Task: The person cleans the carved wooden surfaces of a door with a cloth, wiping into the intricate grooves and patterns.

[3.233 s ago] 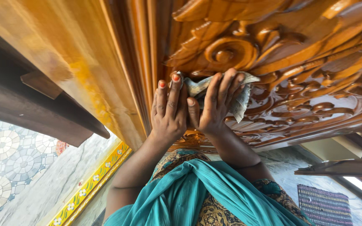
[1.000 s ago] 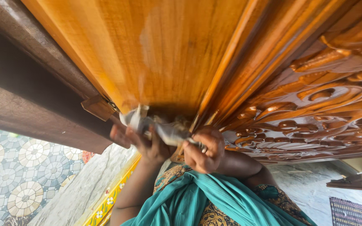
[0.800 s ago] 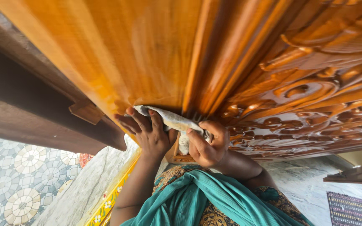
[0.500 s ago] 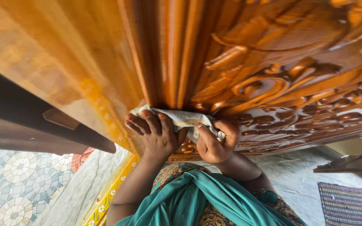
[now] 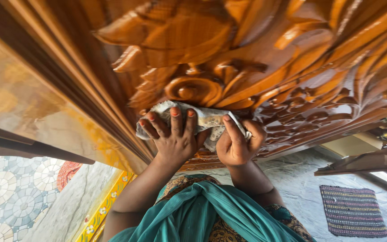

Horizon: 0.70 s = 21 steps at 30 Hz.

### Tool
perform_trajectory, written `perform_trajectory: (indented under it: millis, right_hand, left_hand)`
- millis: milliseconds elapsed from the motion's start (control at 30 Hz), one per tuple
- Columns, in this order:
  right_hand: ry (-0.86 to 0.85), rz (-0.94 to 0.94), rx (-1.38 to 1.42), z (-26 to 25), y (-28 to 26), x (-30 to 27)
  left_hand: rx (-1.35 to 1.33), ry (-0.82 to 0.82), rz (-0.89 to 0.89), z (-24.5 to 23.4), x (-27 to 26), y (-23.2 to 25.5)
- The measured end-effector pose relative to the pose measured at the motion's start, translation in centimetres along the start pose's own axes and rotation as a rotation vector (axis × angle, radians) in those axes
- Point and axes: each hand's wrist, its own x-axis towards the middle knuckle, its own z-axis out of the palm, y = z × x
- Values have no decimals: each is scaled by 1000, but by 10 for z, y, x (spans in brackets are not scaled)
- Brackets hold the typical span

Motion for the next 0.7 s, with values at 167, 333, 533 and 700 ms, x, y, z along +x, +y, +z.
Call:
perform_trajectory:
  millis: [167, 333, 533, 700]
  right_hand:
    - [111, 108, -10, -21, 43, -5]
    - [183, 131, -41, -42, 83, -6]
    - [207, 184, -23, -65, 129, 0]
    - [167, 163, -136, -82, 155, 8]
  left_hand:
    - [31, -27, 79, 14, 21, 50]
    - [26, 23, 117, 20, 47, 87]
    - [25, 12, 176, 31, 72, 136]
    - [14, 40, 204, 35, 92, 173]
